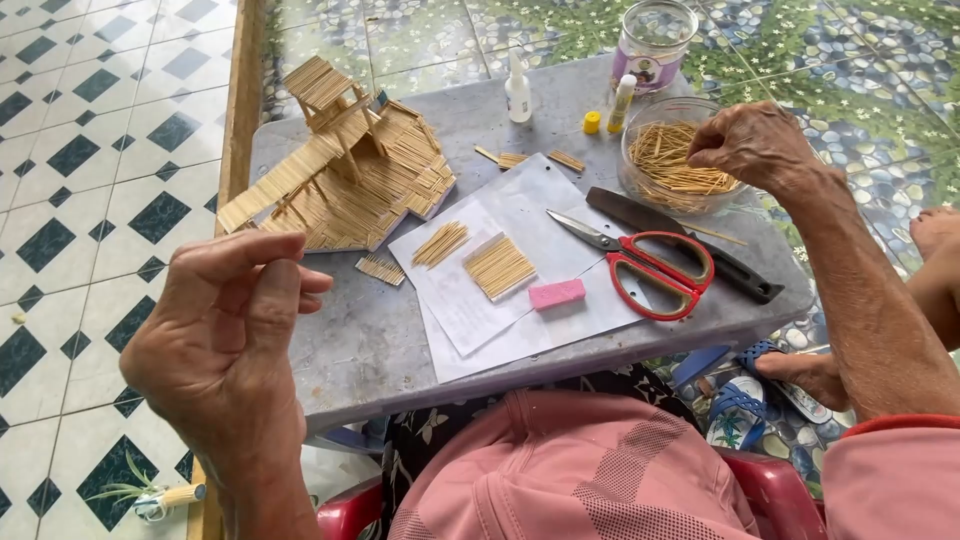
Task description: Preparing toothpicks by applying adhesive and assembling them into a small wooden structure.
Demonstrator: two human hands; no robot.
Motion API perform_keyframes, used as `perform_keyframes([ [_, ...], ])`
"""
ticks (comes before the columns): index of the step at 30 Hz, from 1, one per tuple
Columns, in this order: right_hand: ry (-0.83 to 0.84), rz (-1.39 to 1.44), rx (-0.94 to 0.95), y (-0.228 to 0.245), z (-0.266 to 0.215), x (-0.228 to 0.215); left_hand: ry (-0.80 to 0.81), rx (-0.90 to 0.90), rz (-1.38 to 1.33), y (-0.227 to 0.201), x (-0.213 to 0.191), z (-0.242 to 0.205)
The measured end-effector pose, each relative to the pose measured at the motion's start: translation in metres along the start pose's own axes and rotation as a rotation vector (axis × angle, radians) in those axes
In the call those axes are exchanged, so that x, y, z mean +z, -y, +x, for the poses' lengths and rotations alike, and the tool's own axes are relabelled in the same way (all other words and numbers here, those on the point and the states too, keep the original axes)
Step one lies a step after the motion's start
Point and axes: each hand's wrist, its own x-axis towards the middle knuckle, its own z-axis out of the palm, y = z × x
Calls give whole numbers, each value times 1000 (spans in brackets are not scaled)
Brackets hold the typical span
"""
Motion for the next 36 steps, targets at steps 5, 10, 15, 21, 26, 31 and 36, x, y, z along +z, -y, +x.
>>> perform_keyframes([
  [5,-42,-97,-50,-10,11,15,18,27,47,2,2,0],
  [10,-17,-148,-83,-11,17,26,27,19,42,4,4,-1],
  [15,-111,-182,-159,-9,22,37,28,7,39,4,5,-1],
  [21,-135,-226,-232,-11,23,40,36,1,30,4,6,-1],
  [26,-154,-112,-183,-10,14,32,30,-11,34,3,6,-1],
  [31,-205,115,-159,-7,4,20,38,-52,1,5,8,-1],
  [36,-334,382,-211,-3,-3,17,66,-59,-3,5,10,-2],
])
